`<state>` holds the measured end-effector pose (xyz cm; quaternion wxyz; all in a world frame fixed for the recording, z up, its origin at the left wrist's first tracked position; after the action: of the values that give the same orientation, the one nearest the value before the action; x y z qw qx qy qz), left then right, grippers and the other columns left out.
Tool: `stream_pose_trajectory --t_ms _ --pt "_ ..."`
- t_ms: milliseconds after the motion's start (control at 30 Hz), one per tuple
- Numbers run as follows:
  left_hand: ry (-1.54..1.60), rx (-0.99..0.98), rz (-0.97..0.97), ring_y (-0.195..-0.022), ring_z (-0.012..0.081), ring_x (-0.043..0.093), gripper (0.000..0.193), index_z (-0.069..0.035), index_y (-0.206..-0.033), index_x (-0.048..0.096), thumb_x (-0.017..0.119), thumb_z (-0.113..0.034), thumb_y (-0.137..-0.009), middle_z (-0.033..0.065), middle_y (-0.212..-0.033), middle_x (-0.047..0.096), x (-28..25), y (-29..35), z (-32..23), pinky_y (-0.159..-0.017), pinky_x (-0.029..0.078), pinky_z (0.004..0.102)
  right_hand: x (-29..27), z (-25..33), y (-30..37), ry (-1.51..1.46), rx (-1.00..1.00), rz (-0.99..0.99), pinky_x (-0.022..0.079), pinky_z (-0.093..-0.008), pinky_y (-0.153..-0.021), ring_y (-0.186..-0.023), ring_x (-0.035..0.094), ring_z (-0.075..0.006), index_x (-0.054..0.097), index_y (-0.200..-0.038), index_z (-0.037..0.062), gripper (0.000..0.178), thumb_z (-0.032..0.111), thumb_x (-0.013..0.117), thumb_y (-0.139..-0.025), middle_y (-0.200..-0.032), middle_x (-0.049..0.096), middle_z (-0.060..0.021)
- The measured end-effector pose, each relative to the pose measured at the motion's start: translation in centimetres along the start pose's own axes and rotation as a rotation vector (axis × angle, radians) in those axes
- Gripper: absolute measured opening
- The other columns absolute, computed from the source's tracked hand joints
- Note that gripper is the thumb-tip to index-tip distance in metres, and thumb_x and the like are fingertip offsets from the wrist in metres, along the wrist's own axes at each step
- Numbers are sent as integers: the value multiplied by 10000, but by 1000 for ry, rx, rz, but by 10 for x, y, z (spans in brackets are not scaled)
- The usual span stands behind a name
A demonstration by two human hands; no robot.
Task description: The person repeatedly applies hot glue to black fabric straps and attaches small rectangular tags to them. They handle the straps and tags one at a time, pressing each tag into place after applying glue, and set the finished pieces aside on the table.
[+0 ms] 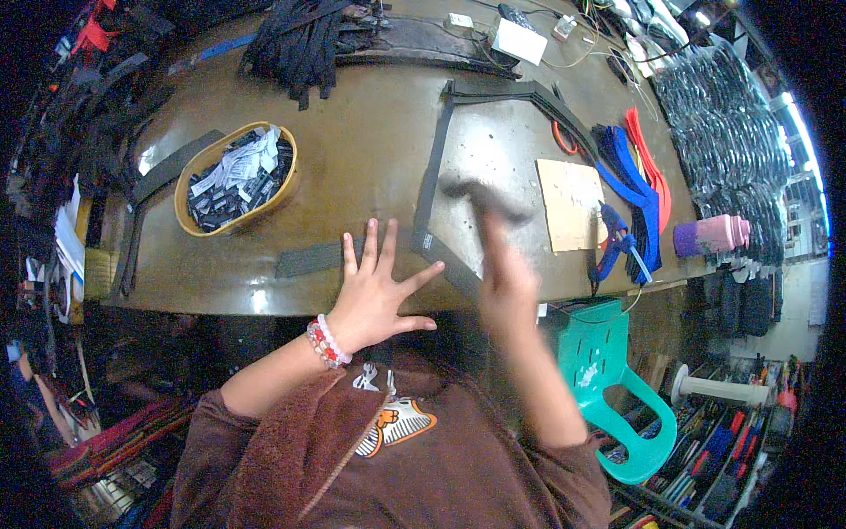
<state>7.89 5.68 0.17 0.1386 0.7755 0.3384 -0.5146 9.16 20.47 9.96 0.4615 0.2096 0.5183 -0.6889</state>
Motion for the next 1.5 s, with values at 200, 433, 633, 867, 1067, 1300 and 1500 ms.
stream_pose_trajectory --t_ms 200,433,633,867,1067,1300,1500 --pt "-60 -20 41 -1373 532 17 801 -428 -1392 381 628 -687 -675 359 -1474 50 -8 2 -5 -1036 54 704 15 -10 73 -173 370 297 496 -428 -731 -791 627 -392 437 -1380 116 493 -15 455 -906 -924 632 -245" --pt "-26 -16 -75 -1384 504 45 661 -299 -1281 553 666 -597 -702 333 -1485 75 4 5 2 -1059 94 671 22 -15 70 -346 602 419 395 -226 -453 -523 459 -57 429 -1401 167 427 171 458 -975 -684 521 6" --pt "97 233 124 -918 277 550 155 -70 -870 567 633 -171 -772 111 -1003 540 -4 12 -32 -817 455 411 6 -125 30 251 138 -78 454 -362 -710 -752 536 -275 513 -1339 221 522 82 621 -848 -826 532 -121" --pt "1389 -448 -557 -722 98 601 275 8 -1135 580 529 -202 -965 31 -860 623 -68 -30 59 -670 534 254 20 -163 33 564 241 17 471 -395 -719 -802 550 -239 549 -1279 327 544 154 692 -784 -818 524 -66" --pt "1359 -911 328 -754 222 681 406 77 -1024 608 547 -318 -949 151 -853 674 -39 32 45 -714 569 316 18 -115 -1 380 175 -46 470 -396 -771 -883 564 -291 591 -1205 158 446 248 702 -783 -895 573 -125" --pt "1448 -280 63 -811 150 667 319 -16 -1249 553 514 -141 -958 118 -1008 673 -55 -4 -3 -723 551 271 123 -54 -64 235 60 180 481 -418 -773 -869 581 -365 577 -958 18 308 231 702 -774 -924 574 -193" --pt "-246 118 55 -1302 333 394 461 -21 -1285 507 538 -285 -908 167 -1402 418 -38 -3 -9 -1079 325 452 144 -75 -66 -58 29 34 477 -388 -692 -743 579 -296 597 -871 1 219 182 682 -784 -781 575 -137"
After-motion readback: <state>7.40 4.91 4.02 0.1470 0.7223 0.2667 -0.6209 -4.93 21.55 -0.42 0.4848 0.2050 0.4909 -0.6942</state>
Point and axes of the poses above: each hand's wrist, its own y-axis away from the middle knuckle, its own x-axis out of the palm, z = x × y, the point moved 4 cm from there along -y, towards the middle knuckle
